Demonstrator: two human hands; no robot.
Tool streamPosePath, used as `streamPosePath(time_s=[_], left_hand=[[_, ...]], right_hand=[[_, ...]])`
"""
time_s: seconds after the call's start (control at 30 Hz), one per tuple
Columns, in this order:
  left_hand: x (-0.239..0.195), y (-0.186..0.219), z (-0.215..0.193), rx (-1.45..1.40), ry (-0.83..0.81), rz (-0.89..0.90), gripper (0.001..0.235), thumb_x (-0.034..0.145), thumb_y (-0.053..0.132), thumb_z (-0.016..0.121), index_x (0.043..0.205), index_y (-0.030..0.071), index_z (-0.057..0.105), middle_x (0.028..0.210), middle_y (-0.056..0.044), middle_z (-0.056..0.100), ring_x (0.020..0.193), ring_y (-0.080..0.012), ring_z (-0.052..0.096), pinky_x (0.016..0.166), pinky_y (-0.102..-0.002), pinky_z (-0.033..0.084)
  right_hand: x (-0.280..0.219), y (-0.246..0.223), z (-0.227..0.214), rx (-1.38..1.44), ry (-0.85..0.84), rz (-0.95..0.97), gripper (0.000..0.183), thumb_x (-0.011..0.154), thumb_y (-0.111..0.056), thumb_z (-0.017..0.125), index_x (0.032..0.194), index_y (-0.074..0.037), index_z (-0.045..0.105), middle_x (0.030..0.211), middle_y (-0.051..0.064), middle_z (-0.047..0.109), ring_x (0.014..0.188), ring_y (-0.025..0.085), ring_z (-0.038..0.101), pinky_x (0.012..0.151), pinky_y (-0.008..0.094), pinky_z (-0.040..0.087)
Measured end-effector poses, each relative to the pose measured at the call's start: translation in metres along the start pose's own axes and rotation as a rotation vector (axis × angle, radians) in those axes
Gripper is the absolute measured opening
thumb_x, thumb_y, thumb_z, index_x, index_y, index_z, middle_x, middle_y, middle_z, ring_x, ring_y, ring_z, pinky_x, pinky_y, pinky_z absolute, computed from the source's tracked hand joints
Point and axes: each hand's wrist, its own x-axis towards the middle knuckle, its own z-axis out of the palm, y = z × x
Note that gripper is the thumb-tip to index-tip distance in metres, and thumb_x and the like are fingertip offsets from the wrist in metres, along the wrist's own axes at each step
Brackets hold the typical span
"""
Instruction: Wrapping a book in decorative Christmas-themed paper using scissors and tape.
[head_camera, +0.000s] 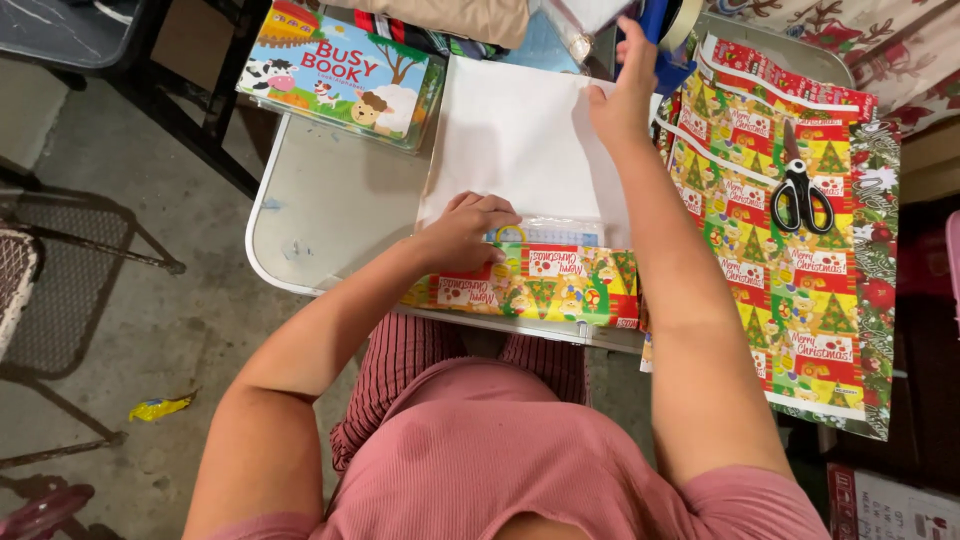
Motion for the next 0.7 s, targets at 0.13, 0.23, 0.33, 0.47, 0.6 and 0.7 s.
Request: streamPosePath(time_s=[0.13,0.23,0.33,0.47,0.6,0.7], left_hand=[[0.003,-0.012,0.002,-0.019,-0.001,0.003,0.065,0.079,0.03,0.078,0.14,0.017,0.061,0.144,-0.002,0.055,0.135,-0.0239,0.042,0.118,-0.043,0.018],[0.015,-0.048,0.008,-0.013,0.301,0.302,0.093,0.071,0.084,0.066,0.129,0.011,0.066,0.122,-0.015,0.069,0.109,-0.0387,0.066,0.1,-0.054,0.05],[0.025,-0.065,-0.027,0.241,0.582,-0.001,0.056,0.078,0.041,0.089,0.121,0.012,0.067,0.113,-0.013,0.067,0.1,-0.0371,0.066,0.091,-0.056,0.053],[0.072,-0.112,-0.034,0.7,0.721,-0.322,0.064,0.086,0.061,0.077,0.121,0.012,0.055,0.107,-0.01,0.068,0.1,-0.0368,0.061,0.083,-0.051,0.046],[0.116,-0.119,-0.051,0.311,0.598,-0.522,0.046,0.077,0.017,0.057,0.122,0.009,0.05,0.097,-0.017,0.071,0.1,-0.0431,0.057,0.089,-0.053,0.035],[0.093,-0.099,-0.058,0.022,0.64,-0.361,0.046,0.09,0.009,0.059,0.135,0.014,0.051,0.12,-0.015,0.072,0.103,-0.0468,0.062,0.09,-0.051,0.04]], right_hand=[[-0.052,-0.065,-0.042,0.219,-0.176,0.014,0.098,0.09,0.009,0.079,0.155,-0.028,0.015,0.13,0.021,0.054,0.122,0.032,0.056,0.096,0.045,0.048],[-0.119,-0.114,-0.052,0.345,-0.37,0.22,0.104,0.074,0.015,0.077,0.155,-0.015,0.019,0.123,0.017,0.048,0.112,0.034,0.052,0.102,0.054,0.043],[-0.159,-0.106,-0.05,0.132,-0.475,0.133,0.113,0.068,-0.002,0.09,0.156,-0.005,0.02,0.13,0.025,0.057,0.122,0.043,0.058,0.11,0.056,0.038],[-0.185,-0.088,-0.046,-0.02,-0.58,0.156,0.113,0.08,-0.022,0.085,0.157,-0.005,0.004,0.149,0.02,0.046,0.134,0.038,0.04,0.115,0.055,0.035],[-0.184,-0.087,-0.045,-0.015,-0.577,0.142,0.112,0.082,-0.021,0.082,0.158,-0.009,0.001,0.143,0.02,0.047,0.132,0.036,0.042,0.114,0.055,0.04],[-0.189,-0.086,-0.043,0.044,-0.555,0.144,0.108,0.083,-0.016,0.081,0.158,-0.01,0.004,0.143,0.022,0.047,0.131,0.035,0.043,0.109,0.053,0.047]])
